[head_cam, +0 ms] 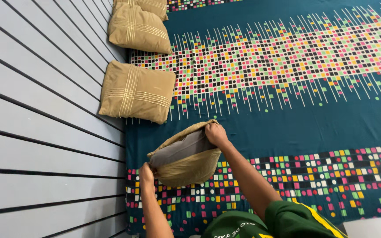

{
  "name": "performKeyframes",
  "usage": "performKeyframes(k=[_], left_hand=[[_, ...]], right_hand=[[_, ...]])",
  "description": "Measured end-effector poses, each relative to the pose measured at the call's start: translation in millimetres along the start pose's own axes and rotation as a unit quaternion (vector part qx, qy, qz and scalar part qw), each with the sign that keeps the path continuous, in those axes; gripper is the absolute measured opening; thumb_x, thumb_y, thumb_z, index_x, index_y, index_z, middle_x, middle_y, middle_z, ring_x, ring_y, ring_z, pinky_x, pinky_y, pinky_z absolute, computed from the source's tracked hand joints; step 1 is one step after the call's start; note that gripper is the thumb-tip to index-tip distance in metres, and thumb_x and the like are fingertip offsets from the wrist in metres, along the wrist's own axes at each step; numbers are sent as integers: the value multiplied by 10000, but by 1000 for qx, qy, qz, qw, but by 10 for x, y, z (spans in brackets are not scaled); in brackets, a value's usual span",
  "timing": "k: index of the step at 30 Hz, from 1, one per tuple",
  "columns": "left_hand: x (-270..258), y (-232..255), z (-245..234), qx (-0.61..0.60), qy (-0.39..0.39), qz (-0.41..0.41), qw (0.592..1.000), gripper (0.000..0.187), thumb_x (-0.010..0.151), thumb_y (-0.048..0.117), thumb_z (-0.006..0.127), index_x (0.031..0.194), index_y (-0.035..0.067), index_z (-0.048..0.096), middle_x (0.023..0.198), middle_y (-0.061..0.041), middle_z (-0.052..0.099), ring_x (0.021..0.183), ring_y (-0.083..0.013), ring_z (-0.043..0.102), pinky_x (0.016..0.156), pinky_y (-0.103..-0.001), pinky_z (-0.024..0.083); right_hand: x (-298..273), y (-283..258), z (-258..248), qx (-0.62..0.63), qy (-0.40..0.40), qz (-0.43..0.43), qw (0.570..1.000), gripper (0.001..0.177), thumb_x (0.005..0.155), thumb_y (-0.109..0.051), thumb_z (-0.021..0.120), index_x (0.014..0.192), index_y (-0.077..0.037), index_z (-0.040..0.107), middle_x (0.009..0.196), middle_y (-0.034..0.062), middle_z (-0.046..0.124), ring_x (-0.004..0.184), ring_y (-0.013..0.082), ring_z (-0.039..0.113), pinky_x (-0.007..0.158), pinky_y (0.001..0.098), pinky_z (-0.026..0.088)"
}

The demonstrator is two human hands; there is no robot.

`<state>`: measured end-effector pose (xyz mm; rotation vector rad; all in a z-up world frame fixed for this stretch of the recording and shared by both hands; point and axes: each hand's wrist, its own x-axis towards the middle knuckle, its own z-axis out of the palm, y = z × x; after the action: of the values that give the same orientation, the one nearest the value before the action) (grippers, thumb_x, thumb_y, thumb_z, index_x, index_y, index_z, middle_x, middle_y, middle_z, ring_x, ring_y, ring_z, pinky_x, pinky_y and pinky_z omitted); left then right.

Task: The person removes a gray pillow from a beige pillowcase, turns the pillowcase inside out, and then places the pillow back into the pillowcase. The pillow is then positioned on the bed.

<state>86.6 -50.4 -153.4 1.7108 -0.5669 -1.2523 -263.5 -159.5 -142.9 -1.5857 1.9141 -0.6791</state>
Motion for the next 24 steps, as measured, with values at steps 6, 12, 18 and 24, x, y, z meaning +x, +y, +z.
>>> performKeyframes(k=[6,12,18,24], left_hand=[[99,-166,6,1,2,-33,999,488,1014,341,374,1111,-52,648,1133,-133,677,1046,-232,617,940,-393,472],[24,-237,116,73,30,17,997,438,978,252,388,927,-77,674,894,-149,665,836,-224,561,790,-392,467],[38,-173,248,2,25,59,998,427,1000,239,408,946,-95,669,905,-132,650,853,-201,548,783,-377,471],[-66,-21,461,-66,22,124,990,417,964,221,484,1080,-46,782,1082,-165,765,1001,-245,672,915,-351,508]], right_hand=[[158,297,182,20,-24,57,998,497,983,-384,428,1163,15,664,1176,328,657,1113,504,607,985,542,479],[158,533,187,95,-70,108,987,542,964,-390,412,1210,3,693,1194,330,673,1199,475,610,1025,499,478],[254,623,102,129,5,138,982,551,1020,-398,421,1160,56,700,1150,356,667,1152,484,624,987,503,477],[-38,635,-21,303,144,157,929,473,978,-329,470,1075,56,728,896,236,716,824,275,633,783,443,505]])
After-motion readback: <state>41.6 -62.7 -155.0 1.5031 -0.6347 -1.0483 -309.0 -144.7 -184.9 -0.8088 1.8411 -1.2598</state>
